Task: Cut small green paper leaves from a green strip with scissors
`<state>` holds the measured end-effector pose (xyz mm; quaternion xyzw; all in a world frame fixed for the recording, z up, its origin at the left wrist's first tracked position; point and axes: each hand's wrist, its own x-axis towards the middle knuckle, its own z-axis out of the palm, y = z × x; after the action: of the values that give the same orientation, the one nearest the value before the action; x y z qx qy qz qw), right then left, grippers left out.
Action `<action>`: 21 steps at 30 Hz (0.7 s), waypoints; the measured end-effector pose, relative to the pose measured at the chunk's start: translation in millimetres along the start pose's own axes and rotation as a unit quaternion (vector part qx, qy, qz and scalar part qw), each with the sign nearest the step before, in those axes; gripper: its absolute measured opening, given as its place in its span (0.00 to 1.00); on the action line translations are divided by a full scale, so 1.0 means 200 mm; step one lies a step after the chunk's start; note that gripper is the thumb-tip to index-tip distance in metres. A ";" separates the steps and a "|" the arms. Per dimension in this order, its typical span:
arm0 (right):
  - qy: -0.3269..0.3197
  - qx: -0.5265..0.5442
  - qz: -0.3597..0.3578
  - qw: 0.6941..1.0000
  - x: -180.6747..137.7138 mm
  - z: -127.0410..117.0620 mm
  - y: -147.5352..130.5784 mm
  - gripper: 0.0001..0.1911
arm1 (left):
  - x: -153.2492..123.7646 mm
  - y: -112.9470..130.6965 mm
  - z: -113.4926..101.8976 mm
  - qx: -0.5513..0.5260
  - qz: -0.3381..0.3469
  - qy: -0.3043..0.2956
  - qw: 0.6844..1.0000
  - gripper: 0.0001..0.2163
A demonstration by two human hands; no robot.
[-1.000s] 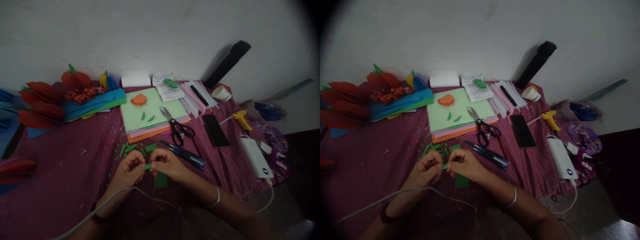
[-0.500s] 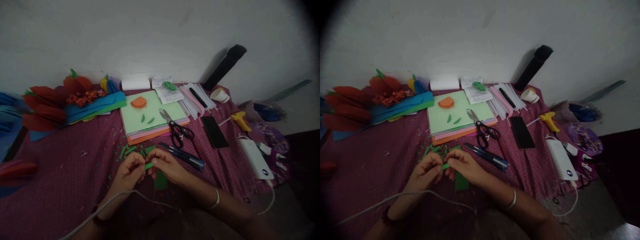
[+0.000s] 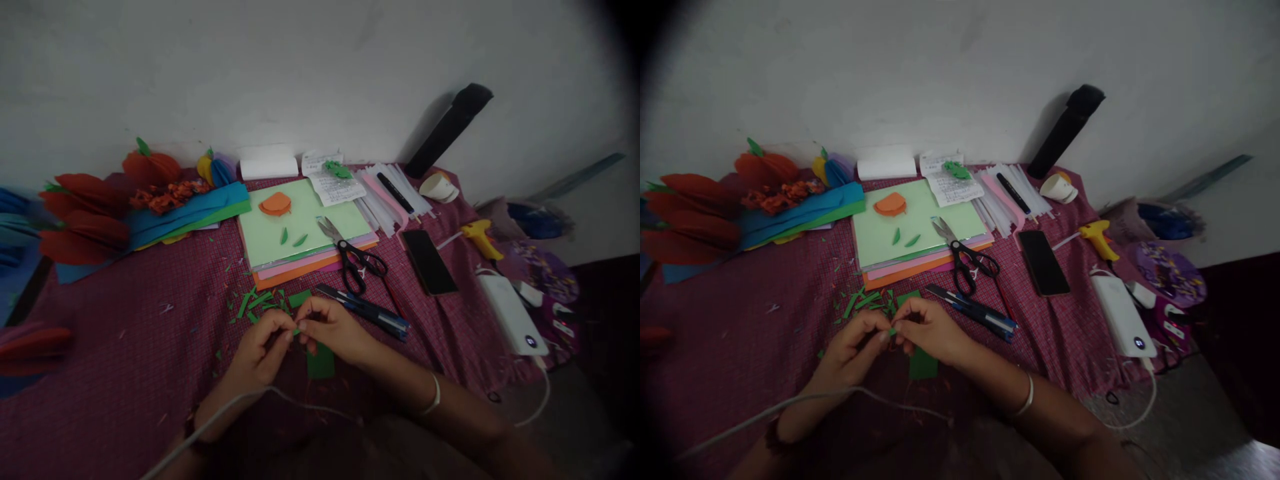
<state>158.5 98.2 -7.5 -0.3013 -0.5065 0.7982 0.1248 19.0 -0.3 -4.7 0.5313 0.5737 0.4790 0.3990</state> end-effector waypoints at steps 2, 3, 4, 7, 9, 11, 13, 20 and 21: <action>0.010 -0.043 -0.024 0.999 -0.01 0.00 0.00 0.09 | 0.01 0.00 0.01 -0.019 -0.030 0.013 0.999 0.03; 0.018 -0.074 -0.039 0.996 -0.01 0.00 -0.01 0.07 | 0.01 0.00 0.02 -0.029 -0.052 0.013 0.998 0.03; 0.026 -0.110 -0.055 0.992 -0.02 0.00 -0.02 0.05 | 0.01 0.00 0.03 -0.035 -0.076 0.006 0.996 0.04; 0.026 -0.204 -0.091 0.974 -0.04 -0.01 -0.04 0.05 | 0.00 0.01 0.05 -0.026 -0.126 -0.036 0.991 0.10; 0.012 -0.229 -0.092 0.969 -0.05 -0.01 -0.06 0.05 | -0.01 0.02 0.06 -0.011 -0.128 -0.052 0.990 0.12; -0.004 -0.235 -0.083 0.969 -0.06 -0.02 -0.07 0.04 | -0.03 0.02 0.06 0.010 -0.112 -0.065 0.992 0.13; -0.022 -0.245 -0.071 0.967 -0.06 -0.03 -0.08 0.04 | -0.04 0.01 0.06 0.045 -0.096 -0.081 0.991 0.13; -0.015 -0.240 -0.065 0.968 -0.05 -0.10 -0.09 0.10 | -0.04 0.02 0.03 0.100 -0.061 -0.093 0.989 0.14; -0.002 -0.221 -0.059 0.973 -0.05 -0.11 -0.10 0.11 | -0.04 0.03 0.02 0.099 -0.058 -0.084 0.990 0.14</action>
<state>176.9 118.8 6.5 -0.2893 -0.6878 0.6581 0.1009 24.6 -7.2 -0.8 0.5723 0.6127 0.3498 0.4180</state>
